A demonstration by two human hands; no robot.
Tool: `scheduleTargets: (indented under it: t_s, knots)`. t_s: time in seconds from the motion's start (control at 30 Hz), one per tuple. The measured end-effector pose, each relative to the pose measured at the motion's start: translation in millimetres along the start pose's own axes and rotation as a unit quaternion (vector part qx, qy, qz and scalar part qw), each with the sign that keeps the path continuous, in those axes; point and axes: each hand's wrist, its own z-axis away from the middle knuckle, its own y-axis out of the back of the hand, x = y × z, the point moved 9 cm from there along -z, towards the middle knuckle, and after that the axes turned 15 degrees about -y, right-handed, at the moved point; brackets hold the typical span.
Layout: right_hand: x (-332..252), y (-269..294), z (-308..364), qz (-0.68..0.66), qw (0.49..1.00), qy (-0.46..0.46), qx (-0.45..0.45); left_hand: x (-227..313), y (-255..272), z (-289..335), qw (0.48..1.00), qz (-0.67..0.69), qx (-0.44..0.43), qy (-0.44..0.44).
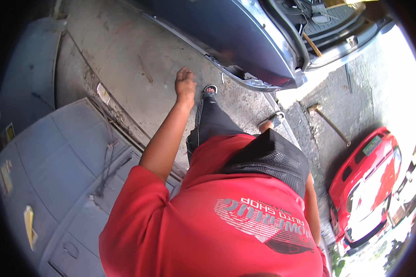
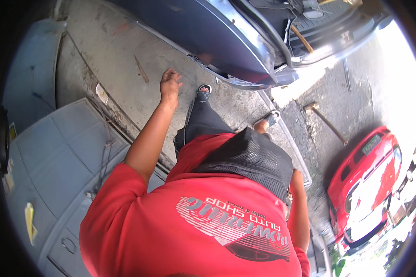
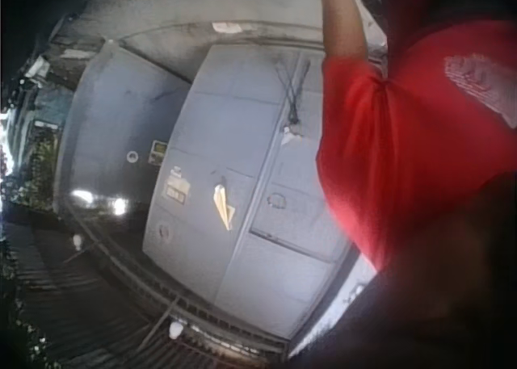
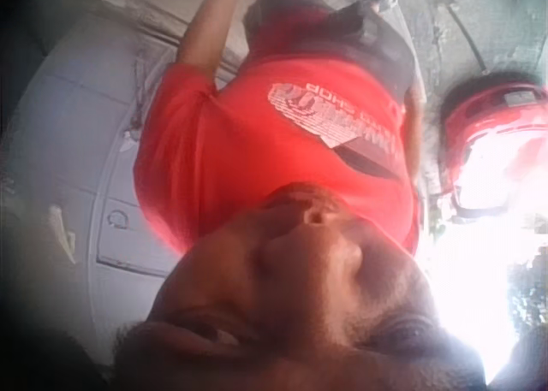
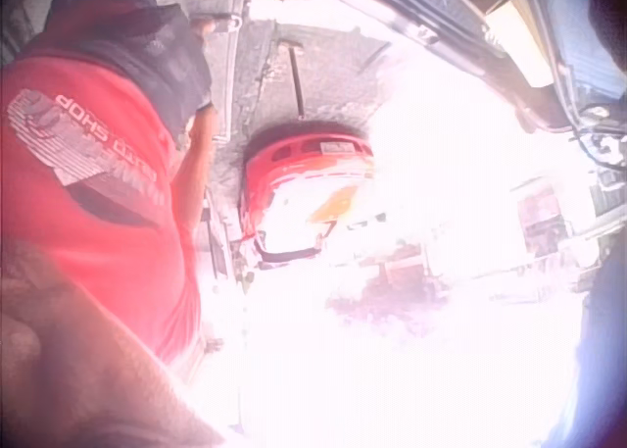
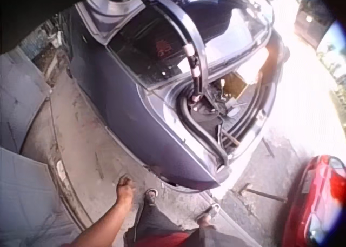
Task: The person removes a damaged tail light from a car trunk, then unpacks a new tail light from a box and prepares it for installation.
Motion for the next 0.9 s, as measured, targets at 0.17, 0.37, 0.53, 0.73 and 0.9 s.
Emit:
scheduleTargets:
  t_s: [0.17, 0.37, 0.53, 0.73, 0.9]
  knots:
    - [25, 127, -28, 0.128, 0.989, 0.033, 0.060, -63, 46, 20, 0.968, 0.036, 0.242, 0.062]
    - [-11, 228, -16, 0.317, 0.935, 0.031, 0.154, -46, 61, 63, 0.910, 0.069, 0.396, 0.102]
    - [-32, 260, -26, 0.347, 0.920, 0.044, 0.179, -33, 103, 62, 0.886, 0.087, 0.448, 0.081]
    - [-118, 214, 19, 0.351, 0.916, 0.065, 0.183, -18, 55, -14, 0.809, 0.161, 0.563, 0.057]
    - [-159, 183, 27, 0.255, 0.950, 0.098, 0.153, -20, -42, -63, 0.827, 0.107, 0.520, 0.184]
